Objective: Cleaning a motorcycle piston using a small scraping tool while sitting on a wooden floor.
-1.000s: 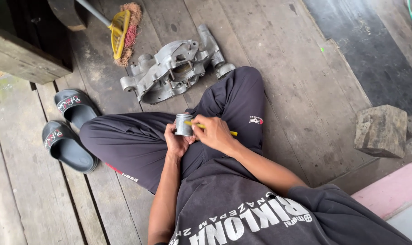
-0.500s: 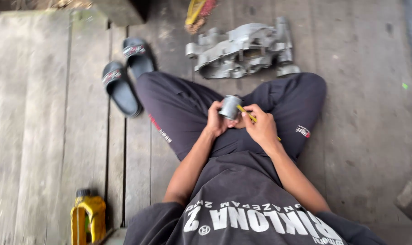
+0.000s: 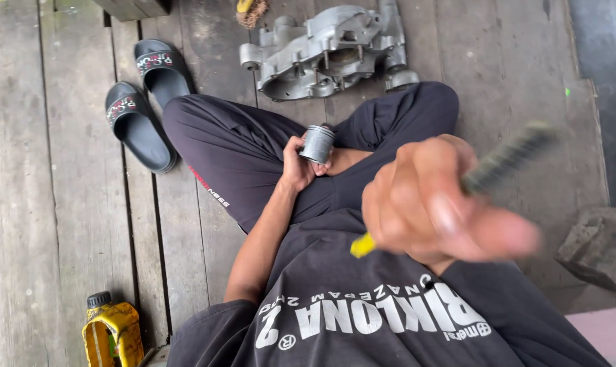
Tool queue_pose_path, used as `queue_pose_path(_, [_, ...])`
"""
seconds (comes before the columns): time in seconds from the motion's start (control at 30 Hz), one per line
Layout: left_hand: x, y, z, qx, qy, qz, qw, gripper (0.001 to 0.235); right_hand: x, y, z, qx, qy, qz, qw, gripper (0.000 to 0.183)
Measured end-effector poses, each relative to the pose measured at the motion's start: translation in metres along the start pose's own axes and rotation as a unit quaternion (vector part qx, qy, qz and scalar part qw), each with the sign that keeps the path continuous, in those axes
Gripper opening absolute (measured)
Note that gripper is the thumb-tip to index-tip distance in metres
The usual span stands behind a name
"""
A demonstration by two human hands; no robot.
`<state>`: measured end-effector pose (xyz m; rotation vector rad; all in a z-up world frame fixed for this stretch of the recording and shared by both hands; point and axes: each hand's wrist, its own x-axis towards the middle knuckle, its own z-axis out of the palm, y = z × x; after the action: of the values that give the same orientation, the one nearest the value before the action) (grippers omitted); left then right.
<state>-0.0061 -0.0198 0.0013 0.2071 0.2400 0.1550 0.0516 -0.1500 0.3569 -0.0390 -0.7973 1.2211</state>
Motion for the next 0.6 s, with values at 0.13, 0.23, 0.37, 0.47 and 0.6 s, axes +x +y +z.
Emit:
queue_pose_path(0.13, [0.004, -0.001, -0.001, -0.009, 0.009, -0.001, 1.0, 0.057, 0.027, -0.02, 0.026, 0.185, -0.016, 0.132, 0.974, 0.005])
queue_pose_path(0.23, [0.011, 0.0, -0.002, 0.046, 0.09, 0.008, 0.995, 0.051, 0.032, -0.009, 0.026, 0.193, -0.025, 0.137, 0.971, 0.004])
queue_pose_path(0.37, [0.013, -0.001, -0.003, 0.048, 0.078, 0.011, 0.996, 0.054, 0.034, -0.005, 0.024, 0.197, -0.032, 0.138, 0.97, 0.003])
queue_pose_path(0.47, [0.013, 0.0, -0.002, 0.051, 0.072, 0.013, 0.996, 0.055, 0.034, -0.003, 0.021, 0.194, -0.036, 0.137, 0.971, 0.004])
queue_pose_path(0.6, [0.014, -0.002, -0.008, 0.05, 0.063, 0.007, 0.997, 0.059, 0.033, -0.004, 0.015, 0.188, -0.042, 0.14, 0.971, 0.004])
